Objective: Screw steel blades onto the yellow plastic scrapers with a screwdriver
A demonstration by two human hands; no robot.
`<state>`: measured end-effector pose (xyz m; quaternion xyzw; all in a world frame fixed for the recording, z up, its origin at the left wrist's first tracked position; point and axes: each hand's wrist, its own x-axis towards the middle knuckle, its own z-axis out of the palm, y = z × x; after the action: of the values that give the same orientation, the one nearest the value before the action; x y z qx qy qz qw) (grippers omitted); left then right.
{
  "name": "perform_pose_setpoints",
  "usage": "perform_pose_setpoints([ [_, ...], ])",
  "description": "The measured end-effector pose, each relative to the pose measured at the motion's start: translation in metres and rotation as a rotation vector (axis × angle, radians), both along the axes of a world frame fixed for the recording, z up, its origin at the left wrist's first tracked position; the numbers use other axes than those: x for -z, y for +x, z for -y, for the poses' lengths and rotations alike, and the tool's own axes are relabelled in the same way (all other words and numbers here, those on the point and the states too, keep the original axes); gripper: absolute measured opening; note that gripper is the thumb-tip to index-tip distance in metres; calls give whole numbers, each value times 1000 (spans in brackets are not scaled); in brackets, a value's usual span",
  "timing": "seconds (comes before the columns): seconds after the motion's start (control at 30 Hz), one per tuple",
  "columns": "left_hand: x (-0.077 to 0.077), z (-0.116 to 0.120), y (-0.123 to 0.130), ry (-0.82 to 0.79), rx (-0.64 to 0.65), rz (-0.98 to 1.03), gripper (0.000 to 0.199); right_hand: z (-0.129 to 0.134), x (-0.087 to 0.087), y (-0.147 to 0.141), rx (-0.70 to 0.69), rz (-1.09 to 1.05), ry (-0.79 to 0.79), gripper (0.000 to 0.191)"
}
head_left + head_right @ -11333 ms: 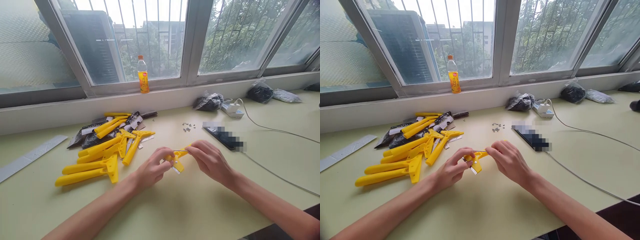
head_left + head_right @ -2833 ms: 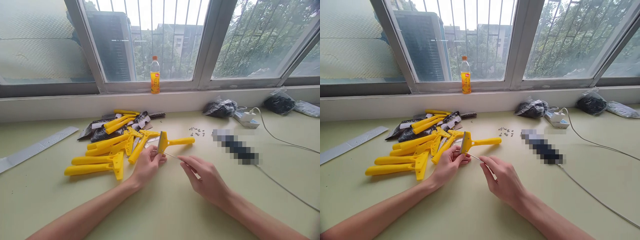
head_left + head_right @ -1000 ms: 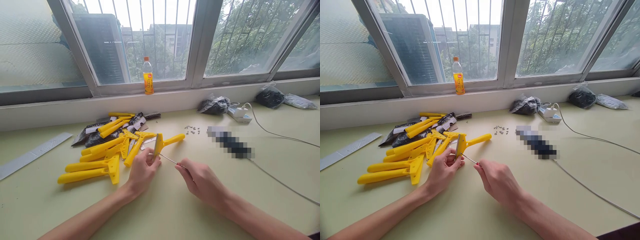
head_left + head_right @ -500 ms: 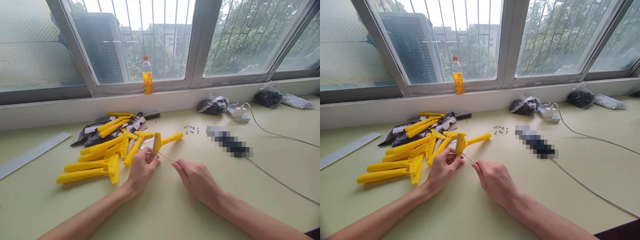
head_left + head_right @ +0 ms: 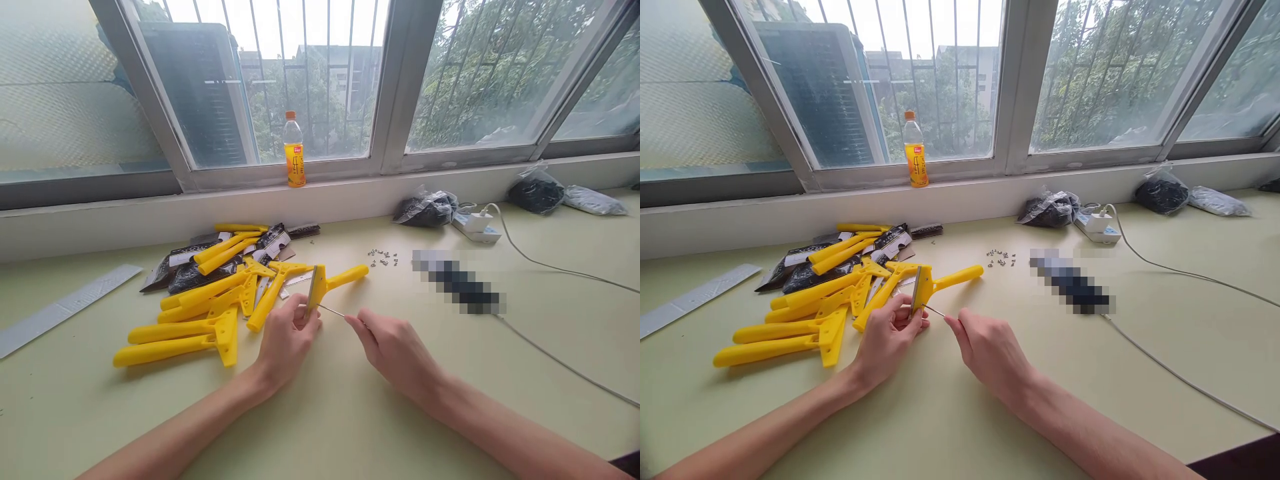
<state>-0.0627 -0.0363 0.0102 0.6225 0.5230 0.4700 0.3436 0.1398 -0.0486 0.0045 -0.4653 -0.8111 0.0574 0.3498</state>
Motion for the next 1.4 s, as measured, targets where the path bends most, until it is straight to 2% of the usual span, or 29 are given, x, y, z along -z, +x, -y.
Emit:
perform_pose_setpoints([
  [0.17,1,-3,0,-110,35,83,21,9,-9,-2,-66,-47,-152,12],
  [0.27,1,-2,1,-102,35,78,21,8,-8,2,-82,-30,-108,23],
  [0.37,1,-1,1,-63,28,12,19,2,-4,5,-99,31,51,34],
  [0.47,0,-1,2,-52,39,-10,20,-4,-2,4,-103,77,153,33],
  [0.6,1,-3,1,-121,59,88,22,-3,-1,2,-39,67,110,18],
  [0.73,1,-3,1,-109,48,85,23,0,-2,5,-56,91,104,31],
  [0.9,2,-1,3,-24,2,-29,17,-6,-4,8,115,155,310,45],
  [0.97,2,-1,3,15,-21,-89,16,-7,-6,7,115,108,238,38],
  [1.07,3,-2,1,35,-48,-156,15,-3,-8,6,10,-16,22,17],
  [1.17,2,-3,-2,36,-77,-212,14,0,-7,8,-54,-57,-135,15],
  [1.23,2,-4,-3,46,-96,-260,12,0,-5,10,-51,-44,-145,20],
  [1.4,1,-6,-4,88,-113,-247,9,-3,-1,10,20,36,-30,30],
])
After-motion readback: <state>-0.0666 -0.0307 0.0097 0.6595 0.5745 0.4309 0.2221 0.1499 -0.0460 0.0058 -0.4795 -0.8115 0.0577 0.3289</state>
